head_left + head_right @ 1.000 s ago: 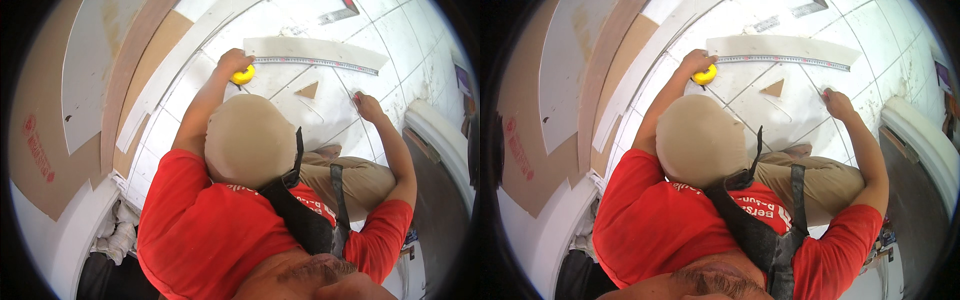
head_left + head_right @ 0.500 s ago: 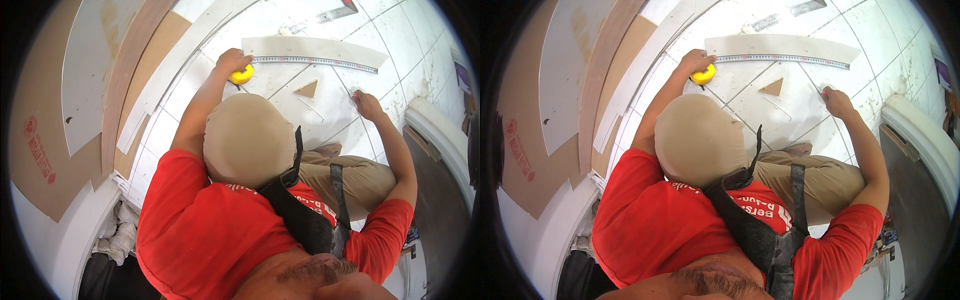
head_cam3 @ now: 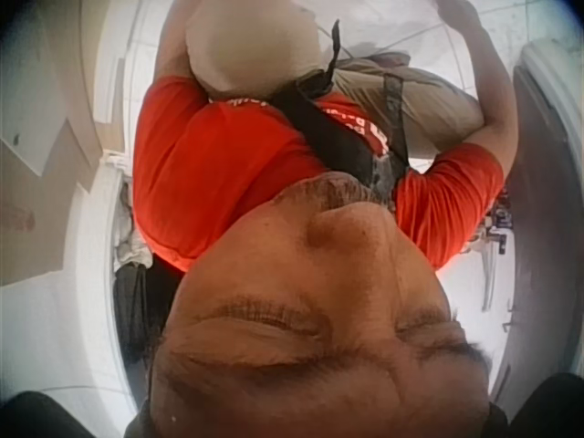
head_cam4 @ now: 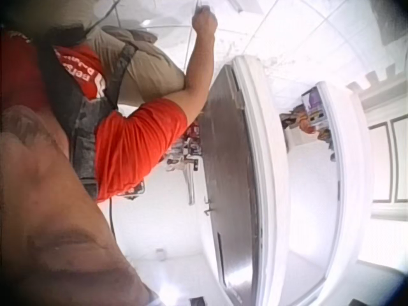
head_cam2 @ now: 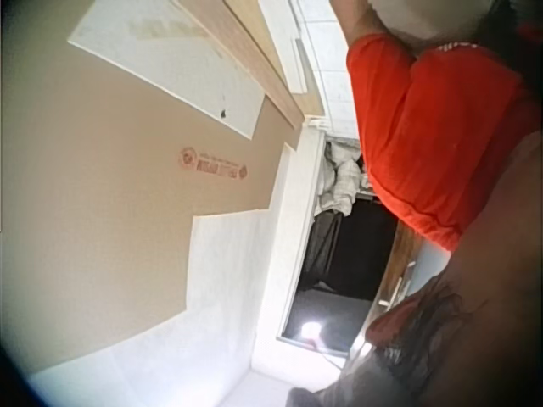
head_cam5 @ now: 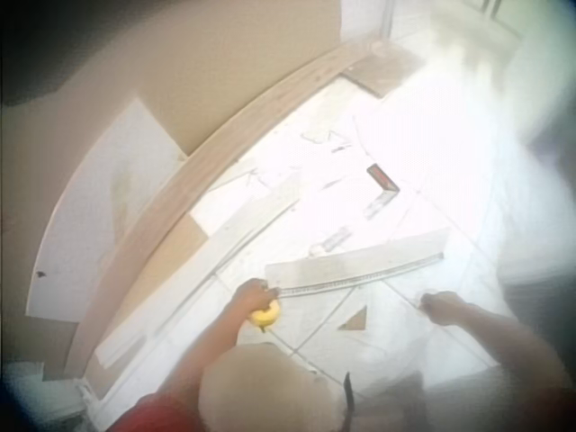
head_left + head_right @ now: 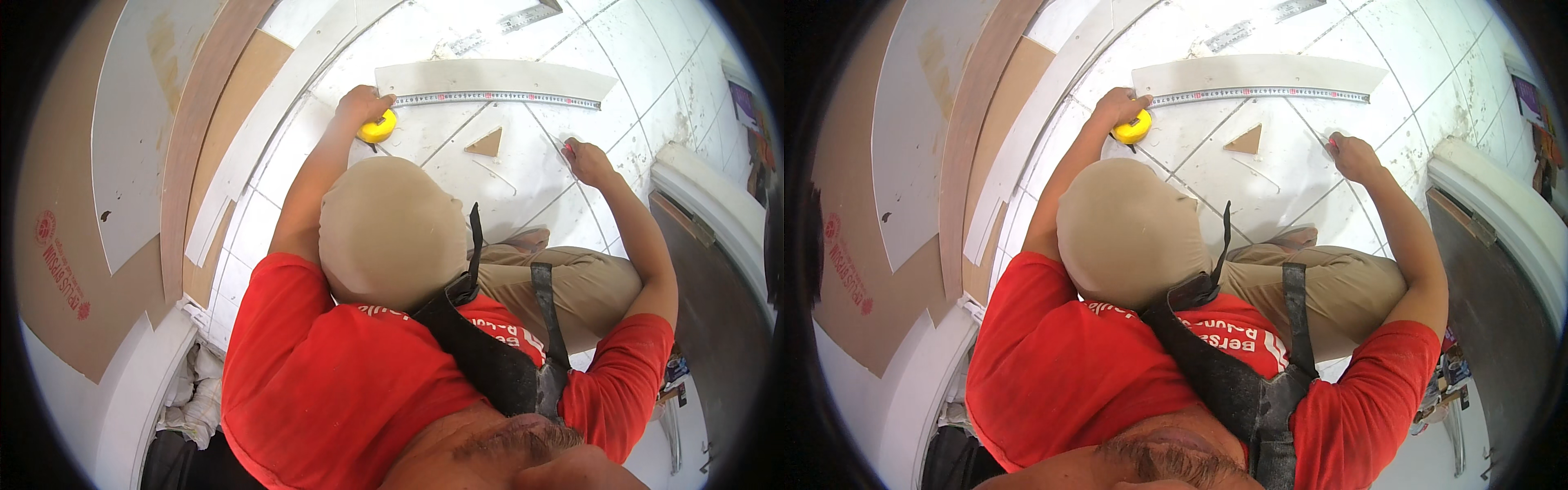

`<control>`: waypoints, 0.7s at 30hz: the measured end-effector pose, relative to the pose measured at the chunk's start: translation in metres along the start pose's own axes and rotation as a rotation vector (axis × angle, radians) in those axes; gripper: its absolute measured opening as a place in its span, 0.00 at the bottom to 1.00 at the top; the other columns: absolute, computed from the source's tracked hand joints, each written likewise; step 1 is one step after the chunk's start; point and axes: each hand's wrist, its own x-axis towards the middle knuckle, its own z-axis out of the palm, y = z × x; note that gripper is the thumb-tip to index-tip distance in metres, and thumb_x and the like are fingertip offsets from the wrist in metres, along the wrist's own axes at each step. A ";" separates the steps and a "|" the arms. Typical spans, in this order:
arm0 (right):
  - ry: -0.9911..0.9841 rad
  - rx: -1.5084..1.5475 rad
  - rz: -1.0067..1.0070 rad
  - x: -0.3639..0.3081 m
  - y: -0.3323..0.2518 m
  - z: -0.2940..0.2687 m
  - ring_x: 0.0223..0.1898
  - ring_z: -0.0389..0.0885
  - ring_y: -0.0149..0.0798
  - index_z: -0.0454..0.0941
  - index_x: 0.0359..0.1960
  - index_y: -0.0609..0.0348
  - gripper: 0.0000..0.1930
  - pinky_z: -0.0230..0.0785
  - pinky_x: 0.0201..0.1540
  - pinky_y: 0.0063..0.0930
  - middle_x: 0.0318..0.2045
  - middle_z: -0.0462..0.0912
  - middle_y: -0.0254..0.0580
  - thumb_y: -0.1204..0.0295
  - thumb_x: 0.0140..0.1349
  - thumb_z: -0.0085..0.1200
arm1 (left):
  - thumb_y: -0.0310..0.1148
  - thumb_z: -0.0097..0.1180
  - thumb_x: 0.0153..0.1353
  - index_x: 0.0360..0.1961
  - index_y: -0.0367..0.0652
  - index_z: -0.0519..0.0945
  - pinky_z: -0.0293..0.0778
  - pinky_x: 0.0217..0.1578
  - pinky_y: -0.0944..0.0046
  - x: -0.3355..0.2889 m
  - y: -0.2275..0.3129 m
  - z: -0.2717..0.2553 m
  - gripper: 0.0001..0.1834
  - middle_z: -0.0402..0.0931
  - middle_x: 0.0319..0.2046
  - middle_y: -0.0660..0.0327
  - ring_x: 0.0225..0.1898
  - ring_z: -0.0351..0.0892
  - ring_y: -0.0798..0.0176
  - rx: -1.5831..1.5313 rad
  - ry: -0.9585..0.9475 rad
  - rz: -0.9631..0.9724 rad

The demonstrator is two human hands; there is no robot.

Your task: The person measures a long, curved piece of light-colored wood using a tape measure and a metal ruler. They mark the wood with a red pencil at measured intervals. The person is kneeling on a tiled floor in a room with construction materials.

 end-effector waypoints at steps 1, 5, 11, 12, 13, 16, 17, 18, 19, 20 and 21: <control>-0.001 0.003 0.004 -0.001 0.000 0.000 0.36 0.81 0.61 0.73 0.43 0.62 0.16 0.72 0.41 0.52 0.30 0.82 0.61 0.61 0.71 0.43 | 0.61 0.55 0.56 0.58 0.34 0.76 0.71 0.57 0.58 0.000 0.001 -0.002 0.41 0.78 0.53 0.44 0.55 0.78 0.49 -0.008 -0.025 -0.004; -0.007 0.002 0.017 -0.002 0.002 0.002 0.37 0.81 0.61 0.73 0.43 0.62 0.16 0.71 0.42 0.52 0.30 0.82 0.61 0.61 0.71 0.43 | 0.62 0.56 0.56 0.59 0.32 0.75 0.71 0.57 0.59 -0.003 0.007 -0.007 0.43 0.76 0.54 0.42 0.56 0.77 0.47 0.010 -0.052 0.018; 0.011 -0.010 0.002 -0.001 0.000 0.002 0.36 0.81 0.61 0.73 0.42 0.62 0.16 0.71 0.42 0.52 0.30 0.82 0.61 0.61 0.71 0.43 | 0.60 0.55 0.56 0.60 0.39 0.76 0.70 0.58 0.58 0.000 0.003 -0.003 0.40 0.77 0.55 0.48 0.57 0.77 0.51 -0.002 -0.035 -0.037; 0.016 -0.011 -0.002 -0.001 0.001 0.003 0.36 0.81 0.61 0.73 0.42 0.62 0.15 0.71 0.42 0.52 0.30 0.82 0.61 0.61 0.71 0.43 | 0.60 0.55 0.56 0.59 0.39 0.76 0.71 0.58 0.58 0.000 0.003 -0.002 0.40 0.78 0.55 0.48 0.57 0.77 0.51 0.003 -0.023 -0.028; 0.035 0.003 -0.015 -0.001 0.002 0.003 0.36 0.81 0.61 0.73 0.42 0.62 0.15 0.71 0.41 0.52 0.30 0.82 0.61 0.61 0.71 0.43 | 0.60 0.55 0.56 0.59 0.39 0.76 0.71 0.57 0.58 -0.001 0.002 -0.002 0.39 0.78 0.54 0.48 0.56 0.77 0.51 0.009 -0.010 -0.020; 0.065 0.034 -0.041 -0.003 0.005 0.005 0.35 0.81 0.61 0.73 0.41 0.63 0.15 0.71 0.40 0.52 0.29 0.81 0.61 0.61 0.71 0.44 | 0.60 0.55 0.56 0.58 0.38 0.77 0.72 0.56 0.58 -0.004 0.005 -0.003 0.39 0.79 0.52 0.49 0.54 0.78 0.50 0.024 -0.008 -0.003; 0.058 0.036 -0.039 -0.002 0.005 0.006 0.35 0.80 0.62 0.73 0.40 0.63 0.15 0.70 0.40 0.52 0.28 0.81 0.61 0.61 0.70 0.44 | 0.60 0.55 0.56 0.57 0.38 0.78 0.72 0.56 0.57 -0.005 0.006 -0.005 0.38 0.80 0.51 0.49 0.54 0.79 0.50 0.030 -0.014 0.000; 0.052 0.038 -0.037 -0.002 0.006 0.006 0.34 0.80 0.62 0.73 0.40 0.63 0.15 0.70 0.39 0.53 0.28 0.81 0.61 0.61 0.70 0.44 | 0.61 0.55 0.56 0.58 0.36 0.76 0.71 0.57 0.58 -0.006 0.007 -0.007 0.40 0.78 0.53 0.47 0.55 0.78 0.50 0.014 -0.033 -0.002; 0.049 0.037 -0.033 -0.002 0.006 0.006 0.34 0.80 0.62 0.73 0.40 0.63 0.15 0.70 0.39 0.53 0.28 0.81 0.61 0.61 0.70 0.44 | 0.62 0.55 0.55 0.59 0.35 0.75 0.70 0.58 0.59 -0.006 0.007 -0.008 0.43 0.76 0.55 0.45 0.57 0.77 0.49 -0.001 -0.053 -0.004; 0.045 0.036 -0.030 -0.002 0.006 0.007 0.34 0.80 0.62 0.73 0.39 0.63 0.15 0.70 0.39 0.53 0.28 0.81 0.61 0.61 0.70 0.44 | 0.63 0.55 0.55 0.60 0.33 0.74 0.69 0.59 0.59 -0.007 0.008 -0.010 0.45 0.75 0.57 0.43 0.58 0.76 0.48 -0.016 -0.072 -0.005; 0.042 0.034 -0.026 -0.002 0.006 0.006 0.34 0.80 0.62 0.73 0.39 0.63 0.15 0.70 0.39 0.53 0.27 0.81 0.61 0.61 0.70 0.44 | 0.63 0.55 0.55 0.60 0.33 0.74 0.69 0.59 0.59 -0.008 0.008 -0.011 0.45 0.75 0.56 0.43 0.58 0.76 0.48 -0.012 -0.075 -0.006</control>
